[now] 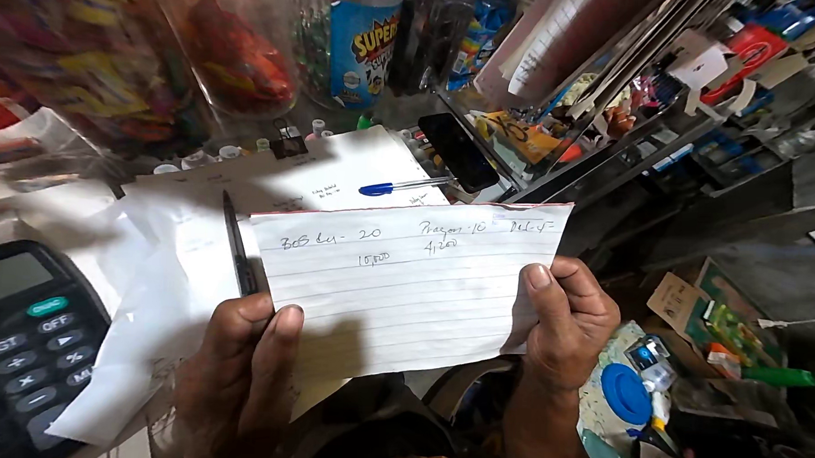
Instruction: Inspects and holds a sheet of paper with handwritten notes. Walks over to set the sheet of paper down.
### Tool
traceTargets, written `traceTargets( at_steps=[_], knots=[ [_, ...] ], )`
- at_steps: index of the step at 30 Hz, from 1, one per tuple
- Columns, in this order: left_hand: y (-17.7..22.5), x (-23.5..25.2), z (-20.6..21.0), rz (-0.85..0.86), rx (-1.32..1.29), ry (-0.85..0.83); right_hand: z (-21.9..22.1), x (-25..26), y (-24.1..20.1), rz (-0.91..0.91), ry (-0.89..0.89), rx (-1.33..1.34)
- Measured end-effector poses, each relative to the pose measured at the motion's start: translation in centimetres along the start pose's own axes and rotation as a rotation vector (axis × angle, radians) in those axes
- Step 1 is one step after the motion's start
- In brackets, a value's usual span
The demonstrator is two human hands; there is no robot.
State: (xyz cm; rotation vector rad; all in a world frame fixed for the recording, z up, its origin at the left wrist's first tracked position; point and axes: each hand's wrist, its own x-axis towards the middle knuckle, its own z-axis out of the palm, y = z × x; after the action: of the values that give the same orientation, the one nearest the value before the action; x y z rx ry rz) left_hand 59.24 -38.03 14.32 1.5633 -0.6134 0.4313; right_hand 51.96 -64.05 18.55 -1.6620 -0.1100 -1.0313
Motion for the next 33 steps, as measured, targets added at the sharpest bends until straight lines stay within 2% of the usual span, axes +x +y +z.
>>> traceTargets(
  at_steps=[33],
  knots=[
    [-0.01,-0.08,-0.07,-0.001,-0.009,-0.017,-0.01,-0.05,0.19,0.009,0.002,-0.002]
  ],
)
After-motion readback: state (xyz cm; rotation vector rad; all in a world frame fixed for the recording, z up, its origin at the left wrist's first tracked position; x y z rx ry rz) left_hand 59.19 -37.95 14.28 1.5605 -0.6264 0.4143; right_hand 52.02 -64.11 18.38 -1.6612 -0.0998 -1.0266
